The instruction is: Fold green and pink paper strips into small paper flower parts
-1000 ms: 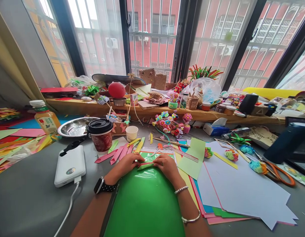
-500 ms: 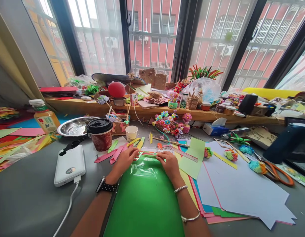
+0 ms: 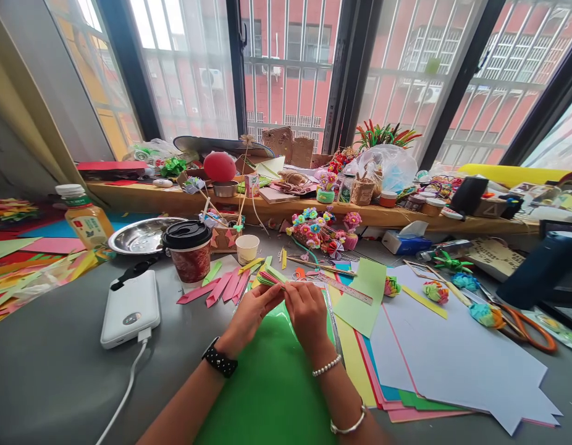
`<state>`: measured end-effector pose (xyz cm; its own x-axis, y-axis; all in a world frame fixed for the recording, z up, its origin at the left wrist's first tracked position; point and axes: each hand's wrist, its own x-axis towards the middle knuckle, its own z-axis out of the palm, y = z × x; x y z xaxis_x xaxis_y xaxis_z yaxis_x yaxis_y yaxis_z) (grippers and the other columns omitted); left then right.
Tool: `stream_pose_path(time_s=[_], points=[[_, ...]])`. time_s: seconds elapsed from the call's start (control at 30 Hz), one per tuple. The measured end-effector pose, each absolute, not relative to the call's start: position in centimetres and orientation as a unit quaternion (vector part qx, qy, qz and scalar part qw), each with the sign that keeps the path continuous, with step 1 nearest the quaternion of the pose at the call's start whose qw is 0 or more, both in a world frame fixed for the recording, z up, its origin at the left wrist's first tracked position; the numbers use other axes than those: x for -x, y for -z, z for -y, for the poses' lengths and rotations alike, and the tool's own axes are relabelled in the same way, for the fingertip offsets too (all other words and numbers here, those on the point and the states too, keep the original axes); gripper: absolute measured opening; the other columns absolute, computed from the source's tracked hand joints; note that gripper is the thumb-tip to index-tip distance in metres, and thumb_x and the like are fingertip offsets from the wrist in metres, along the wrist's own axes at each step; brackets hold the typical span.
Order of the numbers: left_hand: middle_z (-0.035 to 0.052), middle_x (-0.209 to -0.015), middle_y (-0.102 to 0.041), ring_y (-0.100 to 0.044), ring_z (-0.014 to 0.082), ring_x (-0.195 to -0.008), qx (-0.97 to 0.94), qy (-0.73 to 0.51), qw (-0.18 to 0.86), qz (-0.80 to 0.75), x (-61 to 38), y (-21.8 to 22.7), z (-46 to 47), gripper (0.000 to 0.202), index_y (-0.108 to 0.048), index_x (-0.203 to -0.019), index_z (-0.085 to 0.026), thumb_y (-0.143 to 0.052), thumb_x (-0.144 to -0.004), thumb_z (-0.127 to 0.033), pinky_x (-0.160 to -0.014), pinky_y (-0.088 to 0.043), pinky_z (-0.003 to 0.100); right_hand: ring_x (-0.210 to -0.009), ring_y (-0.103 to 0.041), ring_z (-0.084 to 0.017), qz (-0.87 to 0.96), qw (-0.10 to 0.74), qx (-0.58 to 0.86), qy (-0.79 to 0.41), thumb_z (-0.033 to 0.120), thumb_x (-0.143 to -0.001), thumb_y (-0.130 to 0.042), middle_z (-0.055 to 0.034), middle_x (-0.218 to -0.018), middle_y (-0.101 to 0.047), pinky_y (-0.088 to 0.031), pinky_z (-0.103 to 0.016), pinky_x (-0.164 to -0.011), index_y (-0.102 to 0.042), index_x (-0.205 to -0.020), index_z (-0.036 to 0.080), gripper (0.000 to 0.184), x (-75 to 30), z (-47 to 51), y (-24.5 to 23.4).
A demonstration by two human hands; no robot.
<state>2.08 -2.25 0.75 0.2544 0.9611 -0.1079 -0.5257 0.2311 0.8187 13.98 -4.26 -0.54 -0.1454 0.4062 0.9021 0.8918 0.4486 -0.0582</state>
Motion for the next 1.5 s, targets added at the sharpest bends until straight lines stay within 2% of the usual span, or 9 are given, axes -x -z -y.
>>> stream_pose_path(time_s=[0.47,0.83,1.03,1.2,1.33,1.5], points=[[0.004,-0.075,-0.065,-0.06,0.0134,-0.075,-0.345,-0.55,0.697,-0.305,-2.1,-0.6,2.5,0.019,-0.064,-0.073,-0.01,-0.071,-0.059,-0.021,-0.078,-0.046,0.026,-0.072,-0.054,-0.018,0.709,0.473,0.457,0.255,0.015,-0.08,-0.05,-0.0066,-0.075,-0.064,-0.043,-0.031,-0.067,-0.062,-0.087,0.014,0.014,-13.7,4.3,0.7],[0.0048,-0.073,-0.066,-0.062,0.0155,-0.074,-0.335,-0.554,0.685,-0.334,-2.1,-0.6,2.4,0.022,-0.063,-0.071,-0.01,-0.072,-0.057,-0.025,-0.08,-0.046,0.03,-0.071,-0.054,-0.019,0.728,0.454,0.462,0.225,0.015,-0.08,-0.047,-0.0064,-0.074,-0.064,-0.044,-0.032,-0.064,-0.062,-0.084,0.016,0.015,-13.7,4.3,0.6],[0.0051,-0.071,-0.067,-0.062,0.0158,-0.072,-0.346,-0.548,0.681,-0.34,-2.0,-0.5,2.3,0.022,-0.064,-0.07,-0.01,-0.072,-0.056,-0.024,-0.077,-0.048,0.029,-0.076,-0.055,-0.02,0.741,0.464,0.458,0.161,0.018,-0.078,-0.05,-0.0062,-0.077,-0.062,-0.046,-0.035,-0.068,-0.061,-0.083,0.018,0.012,-14.2,4.1,0.8],[0.0063,-0.071,-0.067,-0.062,0.017,-0.071,-0.385,-0.521,0.674,-0.356,-1.7,-0.8,2.2,0.023,-0.064,-0.07,-0.009,-0.071,-0.058,-0.028,-0.075,-0.048,0.03,-0.086,-0.057,-0.02,0.749,0.487,0.446,0.056,0.023,-0.076,-0.055,-0.0089,-0.091,-0.062,-0.048,-0.035,-0.073,-0.061,-0.084,0.018,0.011,-14.6,4.2,0.6],[0.0046,-0.07,-0.067,-0.062,0.0156,-0.071,-0.393,-0.502,0.672,-0.378,-1.5,-0.7,2.0,0.024,-0.065,-0.069,-0.011,-0.074,-0.054,-0.027,-0.076,-0.047,0.029,-0.08,-0.061,-0.018,0.731,0.506,0.457,-0.039,0.025,-0.081,-0.048,-0.0063,-0.081,-0.065,-0.05,-0.032,-0.07,-0.063,-0.079,0.019,0.016,-14.7,4.2,0.3],[0.006,-0.07,-0.067,-0.062,0.0158,-0.07,-0.408,-0.477,0.674,-0.389,-1.5,-0.4,1.9,0.026,-0.065,-0.069,-0.01,-0.074,-0.053,-0.028,-0.074,-0.048,0.028,-0.068,-0.063,-0.018,0.709,0.508,0.476,-0.116,0.029,-0.078,-0.054,-0.0043,-0.072,-0.067,-0.051,-0.029,-0.062,-0.064,-0.072,0.019,0.015,-15.0,4.2,0.2]])
